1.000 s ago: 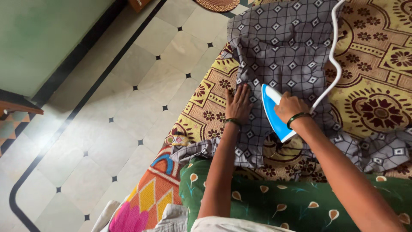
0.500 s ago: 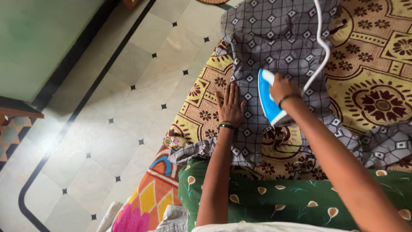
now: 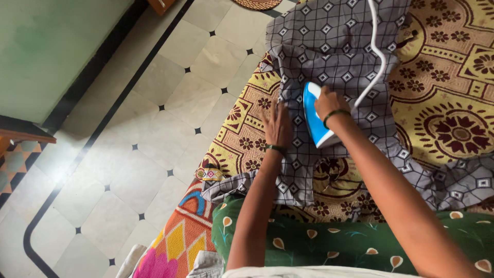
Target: The person irons a patterned cloth laid on a bed using a blue electric iron. They repeatedly smooth the fabric with their hands, move the iron across different sections, and fold the cloth after ironing.
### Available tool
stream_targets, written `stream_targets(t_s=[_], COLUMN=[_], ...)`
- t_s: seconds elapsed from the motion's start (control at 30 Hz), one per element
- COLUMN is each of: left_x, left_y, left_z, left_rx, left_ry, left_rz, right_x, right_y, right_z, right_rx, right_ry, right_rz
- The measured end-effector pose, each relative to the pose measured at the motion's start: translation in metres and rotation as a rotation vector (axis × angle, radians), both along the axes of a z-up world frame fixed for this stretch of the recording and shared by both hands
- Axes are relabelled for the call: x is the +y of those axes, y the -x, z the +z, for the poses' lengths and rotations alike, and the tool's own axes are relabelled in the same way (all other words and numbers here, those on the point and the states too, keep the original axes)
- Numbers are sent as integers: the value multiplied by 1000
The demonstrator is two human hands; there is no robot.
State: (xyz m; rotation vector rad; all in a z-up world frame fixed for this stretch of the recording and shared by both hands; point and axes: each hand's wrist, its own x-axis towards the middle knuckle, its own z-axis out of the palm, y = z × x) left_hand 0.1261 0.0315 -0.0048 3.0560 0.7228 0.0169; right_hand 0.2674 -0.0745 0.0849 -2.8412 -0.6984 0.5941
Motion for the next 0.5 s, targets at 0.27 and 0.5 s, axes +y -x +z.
stream_targets(t_s=[0.27,0.5], left_x=[44,33], left_y=[-28,16], left_z=[-16,-6], left_rx=[-294,-99], left_ry=[153,167], left_rz=[-13,2], right_x=[-13,25], right_y=[40,-8], right_z=[16,-12], right_rx=[55,-61], right_ry=[17,-109], right_rz=[-21,-11])
